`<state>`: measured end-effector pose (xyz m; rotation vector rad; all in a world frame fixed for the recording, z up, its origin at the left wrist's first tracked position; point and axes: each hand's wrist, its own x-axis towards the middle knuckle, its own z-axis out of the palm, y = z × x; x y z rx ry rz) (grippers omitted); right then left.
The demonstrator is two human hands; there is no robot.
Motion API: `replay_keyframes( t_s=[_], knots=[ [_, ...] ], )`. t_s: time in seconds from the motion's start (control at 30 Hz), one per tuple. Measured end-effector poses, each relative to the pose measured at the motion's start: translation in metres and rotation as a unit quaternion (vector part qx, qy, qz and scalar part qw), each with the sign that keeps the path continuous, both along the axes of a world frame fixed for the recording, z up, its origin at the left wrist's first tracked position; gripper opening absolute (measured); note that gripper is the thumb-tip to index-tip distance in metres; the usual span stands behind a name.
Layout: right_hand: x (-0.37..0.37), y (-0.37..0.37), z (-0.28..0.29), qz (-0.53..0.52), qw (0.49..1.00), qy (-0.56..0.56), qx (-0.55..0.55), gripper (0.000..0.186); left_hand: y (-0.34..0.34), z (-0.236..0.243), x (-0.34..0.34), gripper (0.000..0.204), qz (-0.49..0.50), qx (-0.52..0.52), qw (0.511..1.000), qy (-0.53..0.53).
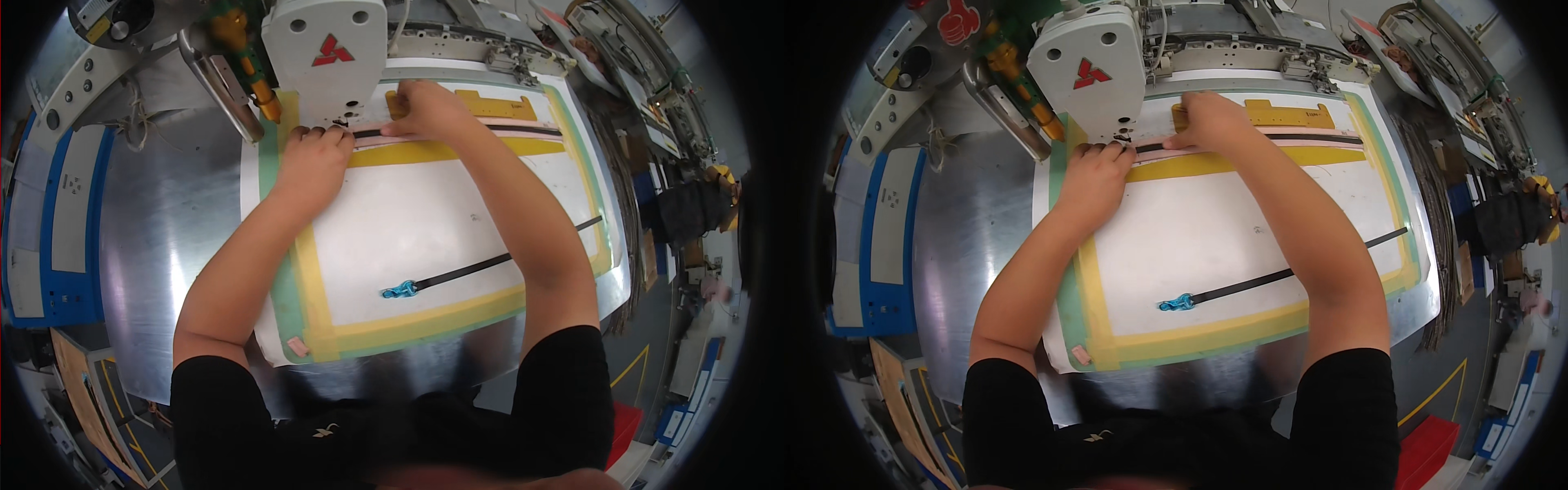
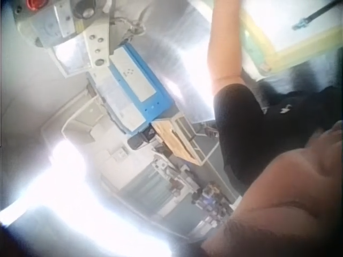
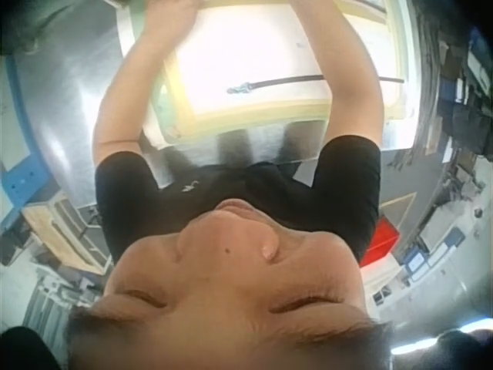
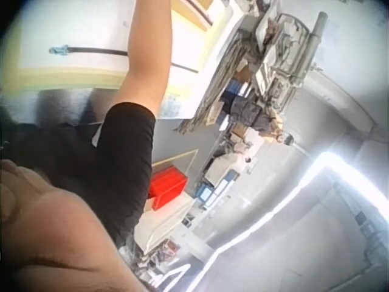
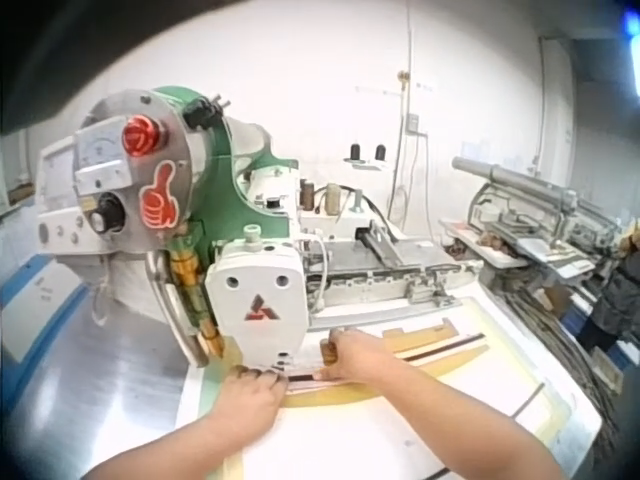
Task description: Using an industrial sewing machine to assemble and finish black leather straps.
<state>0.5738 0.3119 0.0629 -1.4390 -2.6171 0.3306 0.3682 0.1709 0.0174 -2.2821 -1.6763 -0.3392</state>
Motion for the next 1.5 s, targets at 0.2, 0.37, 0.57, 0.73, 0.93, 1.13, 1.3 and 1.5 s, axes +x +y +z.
replay_keyframes(
  t_s=[0.2,0.37,0.57,0.73,0.93,1.13,1.3,1.5],
  knots=[
    [-0.024,-0.006,-0.004,0.012,1.0,-0.021,-0.02,0.075,-0.003,-0.006,-0.009,0.04,0.016,0.007,1.0,-0.003],
    [0.024,0.001,0.006,-0.022,0.996,-0.086,0.014,0.08,-0.003,-0.003,-0.013,0.044,-0.023,0.019,0.999,-0.014],
    [0.119,0.029,0.009,-0.147,0.976,-0.152,0.053,0.085,0.0,-0.004,-0.01,0.045,-0.015,0.012,1.0,-0.011],
    [0.198,0.06,0.009,-0.208,0.959,-0.181,0.065,0.093,-0.001,-0.001,-0.009,0.045,-0.001,0.009,1.0,-0.006],
    [0.256,0.075,0.013,-0.284,0.935,-0.207,0.055,0.098,-0.003,-0.001,-0.009,0.045,0.001,0.008,1.0,-0.012],
    [0.316,0.094,-0.007,-0.375,0.913,-0.157,0.029,0.092,-0.001,-0.003,-0.008,0.045,0.006,0.013,1.0,0.006],
    [0.305,0.07,-0.04,-0.436,0.895,-0.035,0.084,0.065,-0.002,0.0,-0.008,0.044,0.025,-0.002,1.0,0.002],
    [0.318,0.062,-0.055,-0.396,0.897,-0.017,0.194,0.035,-0.006,0.004,0.001,0.054,0.058,-0.021,0.994,-0.096]
  ],
)
